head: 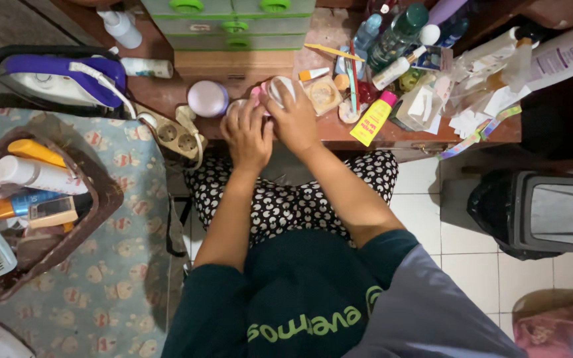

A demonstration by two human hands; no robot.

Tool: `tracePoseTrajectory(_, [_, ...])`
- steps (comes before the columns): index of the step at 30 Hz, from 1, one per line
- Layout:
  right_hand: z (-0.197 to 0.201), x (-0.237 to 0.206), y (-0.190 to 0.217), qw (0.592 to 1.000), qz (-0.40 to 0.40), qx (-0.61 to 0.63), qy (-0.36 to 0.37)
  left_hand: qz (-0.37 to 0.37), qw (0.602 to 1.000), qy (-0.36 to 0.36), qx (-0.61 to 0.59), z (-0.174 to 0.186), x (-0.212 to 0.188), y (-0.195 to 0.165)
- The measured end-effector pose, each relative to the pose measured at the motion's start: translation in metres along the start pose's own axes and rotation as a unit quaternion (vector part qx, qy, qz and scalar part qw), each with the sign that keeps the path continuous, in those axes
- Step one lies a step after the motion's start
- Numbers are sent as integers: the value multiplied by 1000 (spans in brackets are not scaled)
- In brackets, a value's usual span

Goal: The person sits on the floor at a cluttered dresser and sorts cosmetic bottles, jars, tubes and small boxes into the compartments of a green plastic drawer organizer, opening the organizer drawers and placing items inside one at a time.

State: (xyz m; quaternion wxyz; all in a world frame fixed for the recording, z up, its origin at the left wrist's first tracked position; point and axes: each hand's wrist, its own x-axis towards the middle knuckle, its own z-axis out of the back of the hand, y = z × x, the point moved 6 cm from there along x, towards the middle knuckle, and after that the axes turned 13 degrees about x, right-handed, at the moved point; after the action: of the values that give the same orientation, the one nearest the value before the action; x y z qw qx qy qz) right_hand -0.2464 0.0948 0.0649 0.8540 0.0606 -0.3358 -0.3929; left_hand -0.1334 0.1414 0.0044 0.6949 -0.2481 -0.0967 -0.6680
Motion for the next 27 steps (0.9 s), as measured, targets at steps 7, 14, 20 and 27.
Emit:
tracePoseTrajectory(7, [16, 4, 11, 992, 48, 112, -33, 42, 998, -55, 0, -13, 3, 22])
tracePoseTrajectory(14, [-24, 10, 12, 980, 81, 182, 19, 125, 992, 12, 4, -7, 10, 27])
tracePoseTrajectory(20, [-49, -2, 5, 996, 9, -29, 90, 142, 990, 4, -1, -3, 9, 34])
tracePoseTrajectory(27, [-32, 4, 5, 986, 18, 122, 111, 37, 998, -57, 0, 9, 2, 30])
